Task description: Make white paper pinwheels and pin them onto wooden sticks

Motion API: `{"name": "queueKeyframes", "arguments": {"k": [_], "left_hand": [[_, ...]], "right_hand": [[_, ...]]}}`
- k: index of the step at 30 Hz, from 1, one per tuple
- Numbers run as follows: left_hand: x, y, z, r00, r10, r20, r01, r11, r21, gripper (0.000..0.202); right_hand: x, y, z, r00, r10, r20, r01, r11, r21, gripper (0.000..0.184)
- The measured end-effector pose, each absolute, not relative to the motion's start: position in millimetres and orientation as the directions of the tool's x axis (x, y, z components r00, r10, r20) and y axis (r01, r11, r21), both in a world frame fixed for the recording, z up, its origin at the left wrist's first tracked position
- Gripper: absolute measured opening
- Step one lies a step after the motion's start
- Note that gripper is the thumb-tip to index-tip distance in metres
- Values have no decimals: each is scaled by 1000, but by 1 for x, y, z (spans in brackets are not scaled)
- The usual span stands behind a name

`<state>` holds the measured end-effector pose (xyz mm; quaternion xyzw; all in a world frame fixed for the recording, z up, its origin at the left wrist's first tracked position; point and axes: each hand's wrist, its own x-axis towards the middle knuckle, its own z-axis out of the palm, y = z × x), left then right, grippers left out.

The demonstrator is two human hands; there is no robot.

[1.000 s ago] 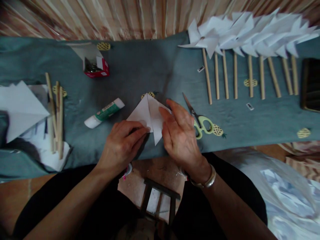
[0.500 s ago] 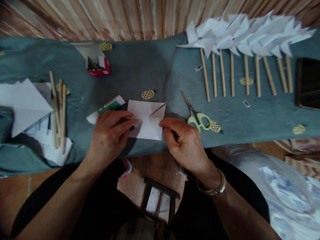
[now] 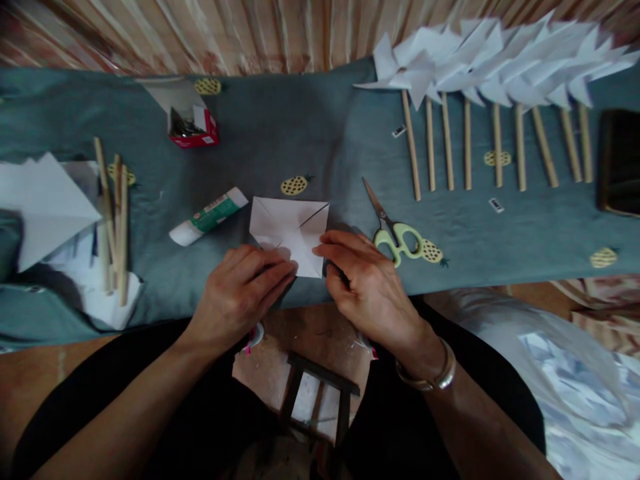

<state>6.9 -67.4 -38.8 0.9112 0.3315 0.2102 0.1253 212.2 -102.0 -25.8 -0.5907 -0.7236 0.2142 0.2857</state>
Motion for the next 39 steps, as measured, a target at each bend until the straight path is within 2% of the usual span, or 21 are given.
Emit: {"name": "queueKeyframes", "arguments": {"k": [5,10,16,22,25,31,39], "left_hand": [[7,-69,-40,699,630,338,533,-775,340,14],[7,-68,-37,643,671,369,540,-739,403,11],[4,-71,-39,625,692,362,503,-711,491,10],[4,-73,-42,639,672,374,481,-729,488,8],[5,-73,-41,631,676,381,482,-726,491,9],[5,-75,-42,632,681,370,479,-718,505,28],[6,-74,-44,637,677,368,458,-717,526,18]], "right_hand": [[214,-101,-26,-177,969,173,752,247,-611,30],[213,-100,-24,-177,969,175,750,248,-613,27],[210,-99,-23,-101,986,136,649,169,-741,16],[207,-96,-31,-108,988,109,547,151,-823,8],[205,-94,-32,-106,989,107,552,148,-821,6],[200,-91,-33,-87,993,83,607,119,-786,5],[196,-91,-34,-62,991,121,663,132,-737,6]]}}
